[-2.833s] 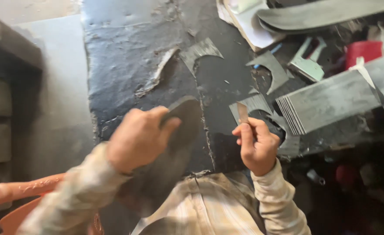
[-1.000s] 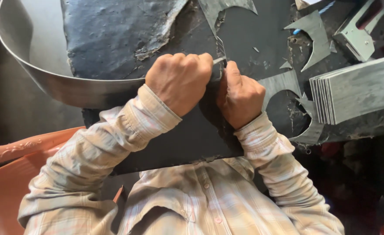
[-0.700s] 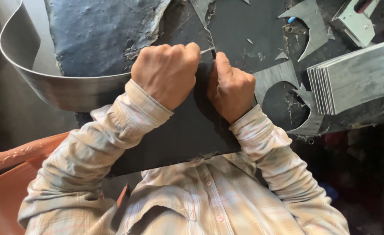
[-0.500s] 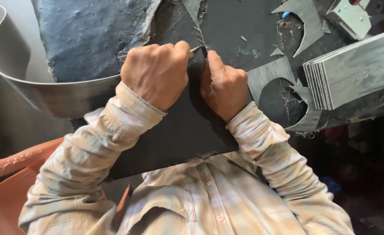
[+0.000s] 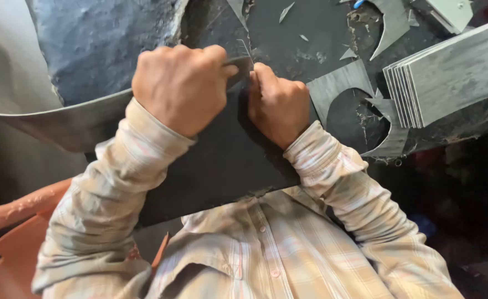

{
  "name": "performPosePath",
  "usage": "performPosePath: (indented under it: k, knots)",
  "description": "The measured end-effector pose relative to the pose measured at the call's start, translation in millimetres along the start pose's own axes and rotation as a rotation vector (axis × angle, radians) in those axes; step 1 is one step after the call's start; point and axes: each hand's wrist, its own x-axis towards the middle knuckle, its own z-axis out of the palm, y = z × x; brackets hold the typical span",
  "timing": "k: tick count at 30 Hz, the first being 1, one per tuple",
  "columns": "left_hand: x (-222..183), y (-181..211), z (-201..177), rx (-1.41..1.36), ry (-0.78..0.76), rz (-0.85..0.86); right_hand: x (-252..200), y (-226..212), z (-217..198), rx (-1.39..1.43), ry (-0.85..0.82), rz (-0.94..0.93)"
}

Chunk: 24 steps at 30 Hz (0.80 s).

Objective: Cutting and trimming material for a motorcycle seat.

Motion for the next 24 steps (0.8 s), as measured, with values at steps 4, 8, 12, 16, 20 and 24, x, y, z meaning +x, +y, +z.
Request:
performPosePath:
  k: [4,8,12,16,20,24]
  knots:
    - [14.7,-35.5,5.9,-0.042,-0.078,-0.086,4.1,2.6,-8.4,0.046,0.098,0.069]
    - [15.1,-49.0,19.1,-0.253,-0.191,-0.117,4.9,1.7,-13.3,0.153,0.133,0.113]
    - [7.9,-42.1,24.0,-0.335,-0.237,-0.165,4.3,-2.0,-19.1,0.112,0.107,-0.004]
    - [7.8,-28.9,12.7,-0.265,-0.270,-0.174,6.7,-1.1,-18.2,0.032,0.088,-0.094]
    - [3.6,-15.4,7.4,-0.203,-0.200,-0.125,5.8,-0.8,-18.8,-0.020,0.078,-0.136]
    - [-0.7,-5.5,4.2,-0.168,-0.119,-0.122,4.0,-2.7,-19.4,-0.027,0.068,-0.157]
